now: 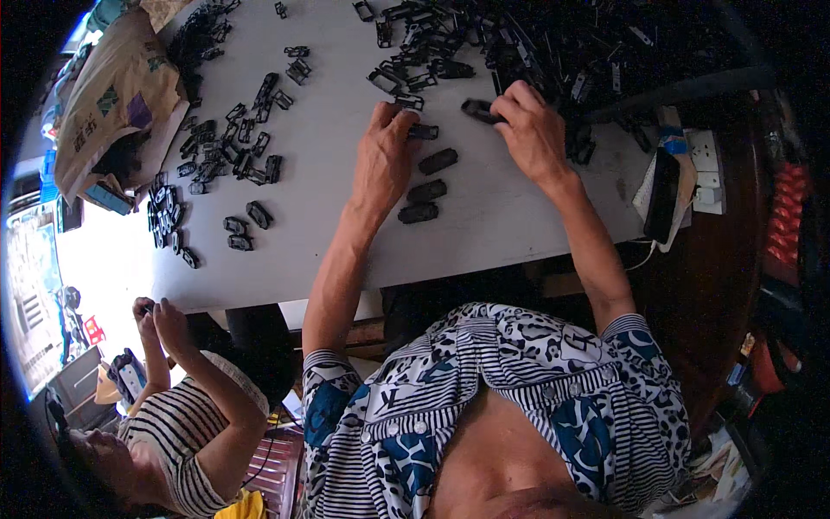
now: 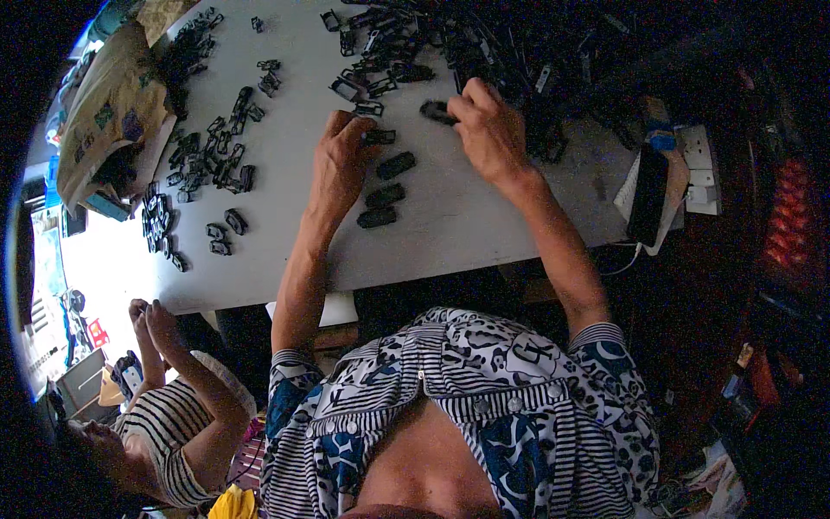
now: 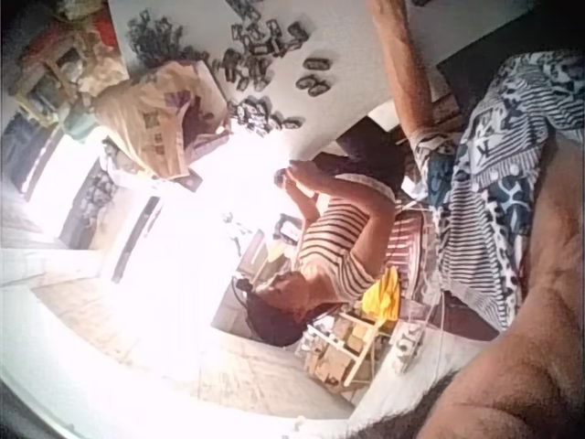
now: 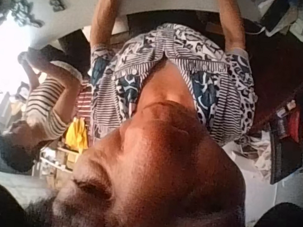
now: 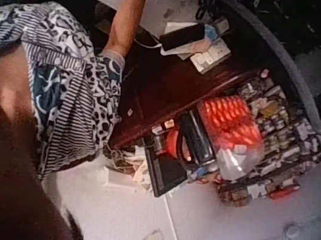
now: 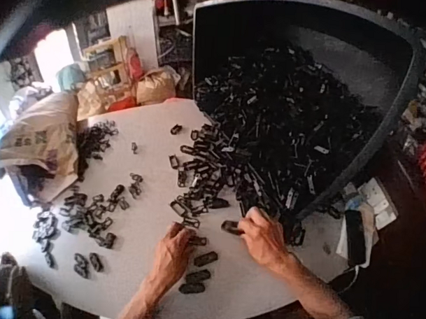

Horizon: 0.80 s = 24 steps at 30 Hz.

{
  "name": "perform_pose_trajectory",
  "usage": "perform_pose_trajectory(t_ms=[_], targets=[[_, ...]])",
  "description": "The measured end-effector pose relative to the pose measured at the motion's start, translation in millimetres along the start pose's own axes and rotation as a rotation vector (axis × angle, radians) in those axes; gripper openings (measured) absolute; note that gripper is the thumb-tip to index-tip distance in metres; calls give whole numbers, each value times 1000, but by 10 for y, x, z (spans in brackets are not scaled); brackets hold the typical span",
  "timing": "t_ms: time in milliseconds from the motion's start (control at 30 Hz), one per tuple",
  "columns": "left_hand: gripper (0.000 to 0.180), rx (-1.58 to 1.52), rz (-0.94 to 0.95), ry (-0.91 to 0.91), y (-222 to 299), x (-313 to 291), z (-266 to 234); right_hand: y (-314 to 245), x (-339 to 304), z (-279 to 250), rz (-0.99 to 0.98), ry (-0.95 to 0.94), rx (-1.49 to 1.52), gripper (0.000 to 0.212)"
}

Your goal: The person assembles small black plastic components by hand, then stacks the assembled parts on a table.

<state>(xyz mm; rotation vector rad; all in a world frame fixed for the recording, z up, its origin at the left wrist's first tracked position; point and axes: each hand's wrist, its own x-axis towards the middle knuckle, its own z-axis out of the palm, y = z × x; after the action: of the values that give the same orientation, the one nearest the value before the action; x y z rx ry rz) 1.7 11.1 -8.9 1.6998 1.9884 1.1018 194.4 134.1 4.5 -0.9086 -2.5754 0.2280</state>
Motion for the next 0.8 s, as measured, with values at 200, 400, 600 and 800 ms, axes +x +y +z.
perform_pose_trajectory(t_ms=[200, 400, 600, 800], targets=[[32, -51, -22, 19, -48, -28, 26, 41, -17, -112, -26, 3, 173, 21], [27, -74, -48, 43, -36, -16, 15, -73, -94, -144, -113, 6, 319, 20], [32, -76, -47, 91, -69, 5, 35, -290, 183, 71, -178, -2, 483, 32], [33, -91, -17, 129, -117, 42, 72, -344, 306, 232, -298, -91, 413, 29]])
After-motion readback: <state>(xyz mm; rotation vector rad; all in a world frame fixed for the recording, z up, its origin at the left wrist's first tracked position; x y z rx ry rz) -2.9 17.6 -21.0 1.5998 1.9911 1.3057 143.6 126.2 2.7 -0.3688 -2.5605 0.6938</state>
